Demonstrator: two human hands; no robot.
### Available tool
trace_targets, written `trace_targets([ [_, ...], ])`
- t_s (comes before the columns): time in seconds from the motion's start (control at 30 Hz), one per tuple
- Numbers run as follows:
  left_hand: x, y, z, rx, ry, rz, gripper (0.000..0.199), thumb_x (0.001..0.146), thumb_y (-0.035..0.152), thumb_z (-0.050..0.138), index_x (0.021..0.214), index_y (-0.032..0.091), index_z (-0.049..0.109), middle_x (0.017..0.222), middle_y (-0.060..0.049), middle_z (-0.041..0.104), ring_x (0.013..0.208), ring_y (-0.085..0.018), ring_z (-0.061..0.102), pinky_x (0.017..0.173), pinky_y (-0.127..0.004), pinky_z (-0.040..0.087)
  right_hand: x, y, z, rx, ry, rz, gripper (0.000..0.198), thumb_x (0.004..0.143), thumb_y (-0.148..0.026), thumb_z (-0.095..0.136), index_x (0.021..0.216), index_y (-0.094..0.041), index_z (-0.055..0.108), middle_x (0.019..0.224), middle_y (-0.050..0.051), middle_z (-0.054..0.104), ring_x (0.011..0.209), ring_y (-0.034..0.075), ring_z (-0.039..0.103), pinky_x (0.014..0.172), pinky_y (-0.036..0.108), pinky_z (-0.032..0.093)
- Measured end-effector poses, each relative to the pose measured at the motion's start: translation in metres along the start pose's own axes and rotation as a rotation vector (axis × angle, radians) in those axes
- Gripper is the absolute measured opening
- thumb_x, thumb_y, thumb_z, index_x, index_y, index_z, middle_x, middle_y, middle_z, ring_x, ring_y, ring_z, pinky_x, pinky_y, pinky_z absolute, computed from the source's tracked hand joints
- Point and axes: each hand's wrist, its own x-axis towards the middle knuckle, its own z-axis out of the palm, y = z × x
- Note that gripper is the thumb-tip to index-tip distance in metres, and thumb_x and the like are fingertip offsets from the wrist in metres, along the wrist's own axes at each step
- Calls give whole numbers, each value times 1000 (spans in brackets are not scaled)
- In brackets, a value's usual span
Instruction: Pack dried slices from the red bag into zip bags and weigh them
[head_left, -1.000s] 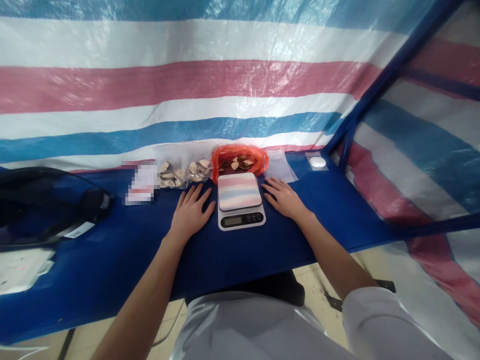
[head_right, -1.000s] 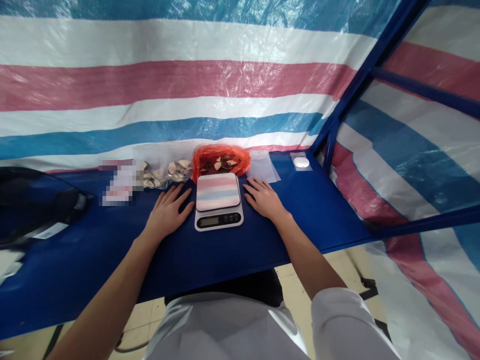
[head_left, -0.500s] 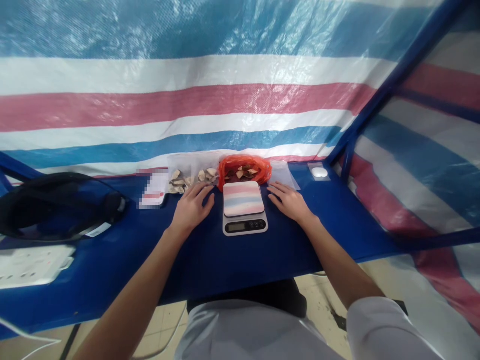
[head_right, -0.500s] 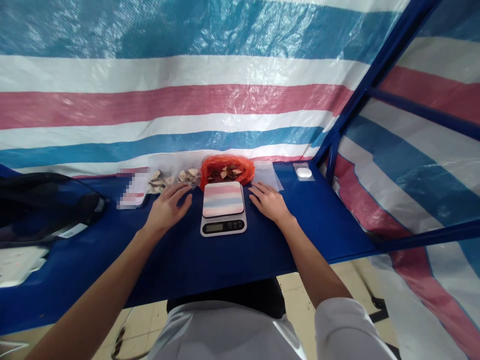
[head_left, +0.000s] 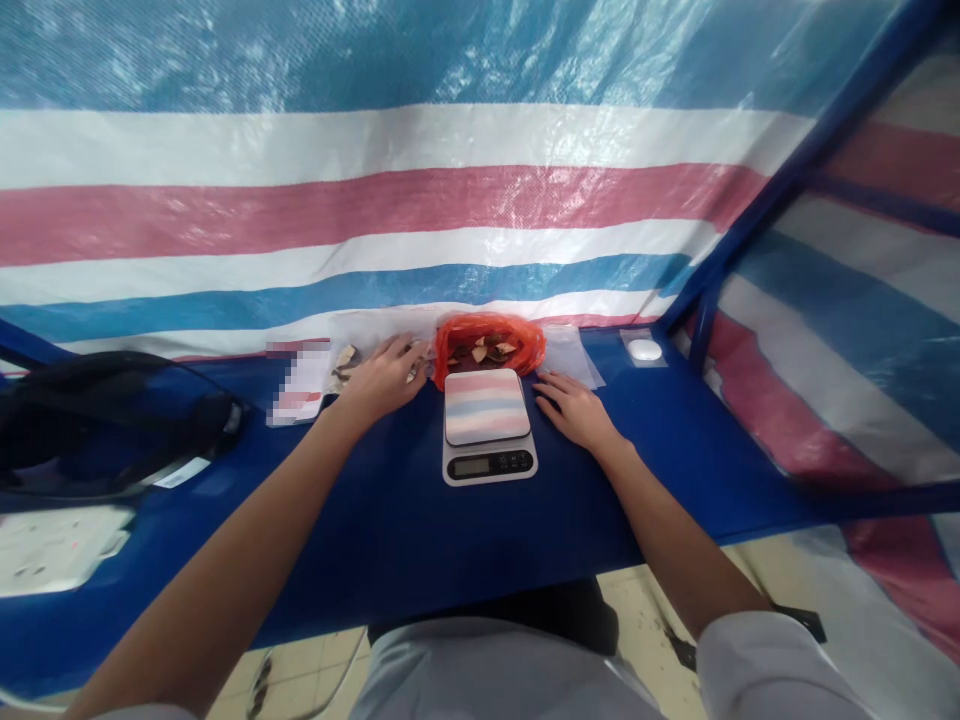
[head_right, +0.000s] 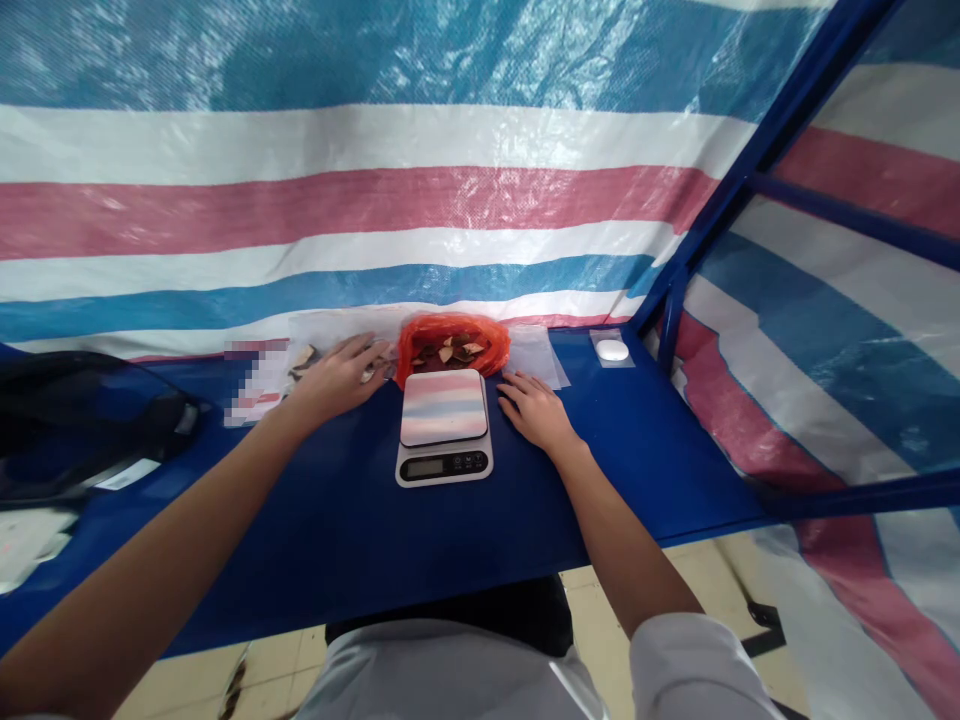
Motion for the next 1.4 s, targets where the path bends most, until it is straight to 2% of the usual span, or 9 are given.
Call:
trace_targets([
  [0.17, 5, 6, -7, 92, -77, -65, 43, 95, 30, 42, 132, 19, 61, 138, -15, 62, 120, -36, 62, 96, -49, 52, 0, 0, 0, 6, -11, -7, 34, 101, -32, 47, 124, -23, 71, 140, 7, 63, 133, 28, 57, 115, 47, 45],
  [0.3, 9, 14, -9, 123, -98, -115, 41, 94, 30, 44, 128, 17, 63, 127, -17, 67, 109, -37, 66, 84, -46, 54, 0, -1, -1, 4, -16, -9, 35, 102, -32, 46, 124, -22, 71, 141, 7, 63, 133, 28, 57, 115, 46, 45],
  [0.5, 14, 17, -12, 144, -120, -117, 35, 96, 26, 43, 120, 14, 65, 117, -17, 70, 103, -34, 68, 81, -40, 53, 0, -1, -1, 7, -20, -2, 35, 101, -31, 46, 125, -21, 71, 141, 7, 62, 133, 28, 56, 116, 47, 44],
  [0.63, 14, 13, -14, 115, -76, -110, 30, 96, 26, 45, 112, 15, 67, 112, -15, 71, 97, -30, 69, 76, -37, 53, 0, -2, -2, 0, -19, -5, 35, 102, -31, 45, 124, -21, 71, 142, 7, 62, 134, 29, 56, 117, 47, 43],
  [0.83, 10, 6, -10, 40, 51, -140, 27, 94, 22, 46, 107, 17, 69, 108, -12, 73, 98, -28, 70, 78, -34, 53, 0, -2, -4, 13, 8, -9, 33, 101, -29, 48, 124, -23, 71, 141, 6, 63, 135, 27, 55, 116, 45, 45],
  [0.97, 10, 6, -15, -123, 209, -218, 22, 90, 22, 53, 103, 18, 70, 107, -10, 74, 96, -25, 71, 83, -32, 54, 1, -4, -10, 51, 79, -43, 31, 100, -27, 49, 122, -23, 72, 136, 6, 67, 132, 25, 58, 113, 43, 48],
  [1.13, 7, 21, -38, -392, 421, -333, 19, 84, 26, 60, 97, 19, 72, 100, -5, 76, 82, -18, 70, 80, -27, 53, 7, -17, -23, 125, 183, -110, 30, 99, -25, 51, 120, -22, 72, 132, 7, 69, 127, 26, 62, 111, 44, 50],
  [1.27, -2, 43, -47, -691, 463, -397, 18, 82, 33, 65, 88, 18, 71, 96, -5, 76, 76, -15, 67, 72, -25, 52, 12, -36, -31, 218, 223, -141, 30, 99, -23, 53, 121, -25, 73, 131, 5, 70, 127, 24, 62, 112, 43, 50],
  [1.4, -13, 64, -39, -1040, 433, -434, 21, 78, 38, 74, 82, 18, 71, 93, -4, 74, 80, -15, 66, 74, -24, 53, 18, -55, -37, 386, 242, -121, 31, 98, -26, 53, 122, -26, 72, 132, 5, 69, 127, 23, 63, 111, 40, 50],
])
